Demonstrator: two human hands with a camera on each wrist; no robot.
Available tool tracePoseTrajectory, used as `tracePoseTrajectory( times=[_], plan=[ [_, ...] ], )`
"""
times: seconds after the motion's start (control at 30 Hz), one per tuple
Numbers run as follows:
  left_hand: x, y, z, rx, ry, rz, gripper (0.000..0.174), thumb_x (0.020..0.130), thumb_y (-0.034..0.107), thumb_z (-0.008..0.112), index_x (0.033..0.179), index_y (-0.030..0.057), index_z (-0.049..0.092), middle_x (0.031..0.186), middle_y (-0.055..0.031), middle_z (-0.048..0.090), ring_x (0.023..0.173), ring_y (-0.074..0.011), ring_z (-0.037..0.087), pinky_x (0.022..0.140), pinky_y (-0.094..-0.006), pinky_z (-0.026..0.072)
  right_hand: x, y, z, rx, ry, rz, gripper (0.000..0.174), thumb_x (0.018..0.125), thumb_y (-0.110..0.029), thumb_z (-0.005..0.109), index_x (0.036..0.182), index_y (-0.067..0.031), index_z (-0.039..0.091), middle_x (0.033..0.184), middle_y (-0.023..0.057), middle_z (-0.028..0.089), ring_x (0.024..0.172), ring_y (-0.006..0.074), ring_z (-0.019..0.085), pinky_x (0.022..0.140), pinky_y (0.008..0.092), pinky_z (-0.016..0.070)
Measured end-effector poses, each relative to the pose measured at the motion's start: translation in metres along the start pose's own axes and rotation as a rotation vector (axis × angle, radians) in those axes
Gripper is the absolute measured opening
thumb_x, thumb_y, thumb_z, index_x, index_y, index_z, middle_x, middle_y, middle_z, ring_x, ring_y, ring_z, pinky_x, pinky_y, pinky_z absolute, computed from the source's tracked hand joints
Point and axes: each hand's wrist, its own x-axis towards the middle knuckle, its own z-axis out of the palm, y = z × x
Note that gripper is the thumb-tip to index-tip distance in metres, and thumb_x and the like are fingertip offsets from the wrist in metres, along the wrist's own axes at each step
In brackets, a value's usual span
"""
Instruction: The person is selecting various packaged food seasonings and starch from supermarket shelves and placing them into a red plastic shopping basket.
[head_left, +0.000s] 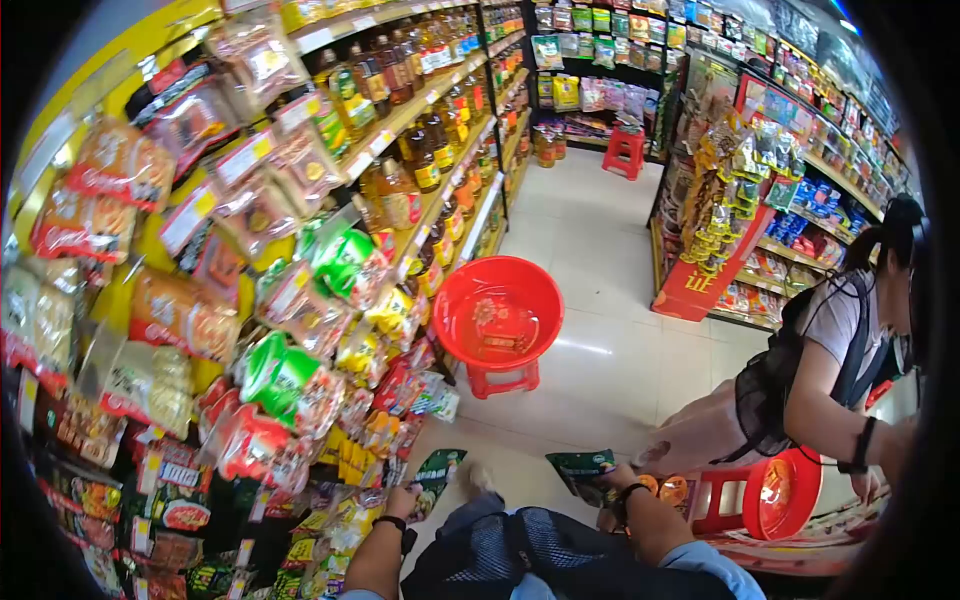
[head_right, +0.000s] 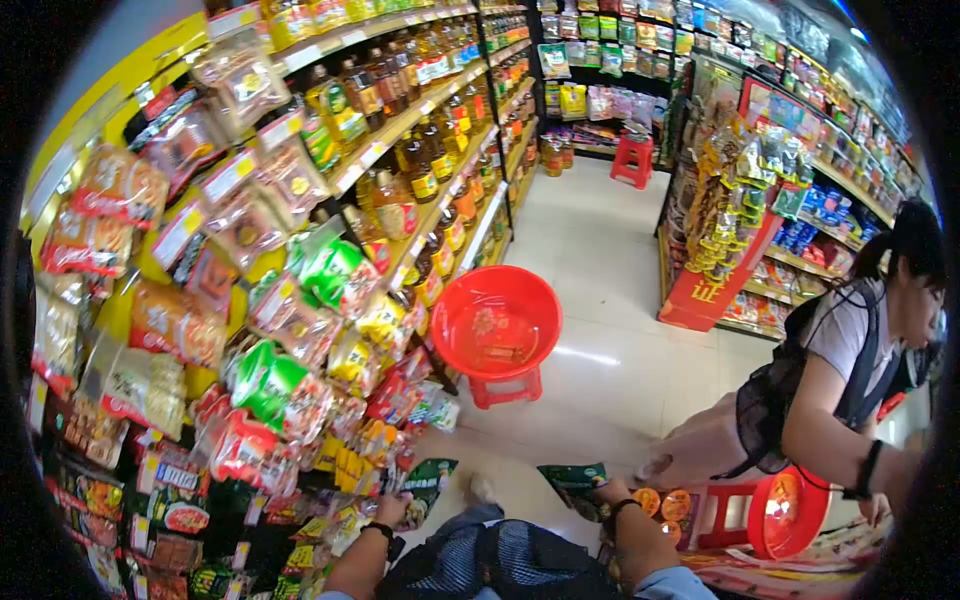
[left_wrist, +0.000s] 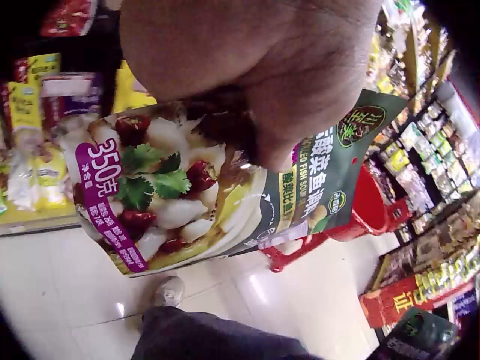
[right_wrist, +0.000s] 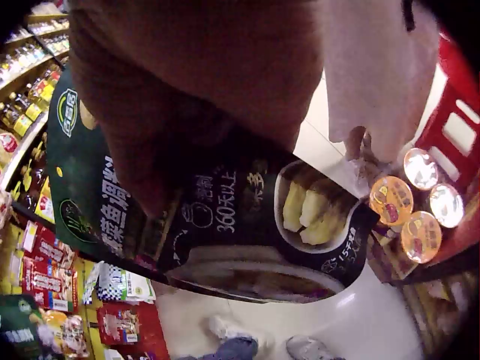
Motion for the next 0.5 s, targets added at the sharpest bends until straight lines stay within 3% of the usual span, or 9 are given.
tracePoseTrajectory(
  times=[0.03,0.1,0.17,0.23,0.3,0.37,0.4,0.47,0.5],
  plan=[
    [0.027,0.029,0.002,0.015,-0.037,-0.064,0.041,0.079,0.036,0.068,0.098,-0.0008,0.067,0.092,-0.0261,0.065,0.092,-0.0387,0.064,0.078,-0.0425,0.0495,0.000,-0.013,-0.005,0.012,0.013,0.064,0.040,0.063,-0.019,0.082,0.086,0.0086,0.065,0.077,0.0105,0.066,0.070,0.0212,0.063,0.062,0.0359,0.0498],
    [0.051,0.086,-0.005,-0.075,0.003,0.112,0.045,0.079,0.040,0.067,0.093,-0.0036,0.067,0.091,-0.0288,0.064,0.092,-0.0411,0.062,0.076,-0.0433,0.0495,-0.015,-0.020,0.000,-0.006,0.011,0.071,0.037,0.065,-0.016,0.081,0.087,0.0085,0.064,0.076,0.0103,0.065,0.070,0.0199,0.063,0.061,0.0363,0.0496],
    [0.134,0.071,0.050,-0.033,0.054,0.200,0.044,0.081,0.037,0.068,0.090,-0.0059,0.067,0.088,-0.0262,0.066,0.085,-0.0356,0.066,0.072,-0.0424,0.0504,-0.040,-0.043,-0.010,0.320,-0.003,0.076,0.039,0.062,-0.016,0.085,0.086,0.0082,0.066,0.082,0.0077,0.067,0.068,0.0177,0.063,0.059,0.0340,0.0496],
    [0.150,0.177,0.016,-0.288,-0.091,0.152,0.038,0.083,0.031,0.067,0.090,-0.0064,0.066,0.087,-0.0179,0.068,0.083,-0.0247,0.067,0.070,-0.0382,0.0510,0.009,-0.004,0.003,0.412,-0.025,0.103,0.030,0.065,-0.014,0.083,0.079,0.0052,0.066,0.081,0.0082,0.067,0.066,0.0177,0.064,0.059,0.0335,0.0498],
    [0.203,0.204,0.043,-0.667,-0.125,0.113,0.030,0.086,0.024,0.065,0.094,-0.0049,0.065,0.086,-0.0087,0.068,0.081,-0.0171,0.065,0.068,-0.0347,0.0519,0.046,0.028,0.000,0.375,-0.042,0.271,0.026,0.067,-0.013,0.082,0.077,0.0028,0.064,0.081,0.0086,0.067,0.064,0.0165,0.063,0.056,0.0319,0.0489],
    [0.216,0.267,0.040,-1.041,-0.277,0.019,0.028,0.088,0.022,0.063,0.099,-0.0029,0.064,0.087,-0.0042,0.067,0.080,-0.0188,0.065,0.068,-0.0341,0.0527,0.013,-0.015,-0.027,0.156,-0.063,0.206,0.021,0.072,-0.004,0.074,0.086,0.0008,0.059,0.068,0.0006,0.051,0.058,0.0135,0.051,0.055,0.0309,0.0436],
    [0.213,0.265,0.043,-1.144,-0.244,0.059,0.028,0.088,0.023,0.063,0.104,-0.0002,0.063,0.089,-0.0037,0.067,0.080,-0.0201,0.066,0.066,-0.0347,0.0536,0.016,-0.026,-0.041,0.278,-0.079,0.119,0.020,0.073,-0.001,0.071,0.087,0.0001,0.057,0.067,0.0017,0.052,0.057,0.0138,0.051,0.052,0.0309,0.0432],
    [0.247,0.280,0.042,-0.556,-0.162,0.127,0.032,0.090,0.033,0.059,0.102,0.0041,0.064,0.083,-0.0107,0.067,0.079,-0.0174,0.066,0.063,-0.0350,0.0521,0.038,-0.067,-0.068,0.306,-0.205,0.027,0.019,0.073,0.001,0.068,0.089,-0.0007,0.056,0.067,0.0029,0.052,0.056,0.0142,0.052,0.050,0.0309,0.0427],
    [0.248,0.321,0.038,-0.950,-0.070,0.176,0.033,0.090,0.036,0.058,0.102,0.0060,0.065,0.076,-0.0129,0.066,0.068,-0.0169,0.065,0.057,-0.0355,0.0508,0.048,-0.115,-0.095,0.253,-0.175,0.129,0.023,0.072,0.004,0.064,0.094,0.0007,0.056,0.068,0.0056,0.056,0.057,0.0165,0.054,0.047,0.0309,0.0431]
  ],
)
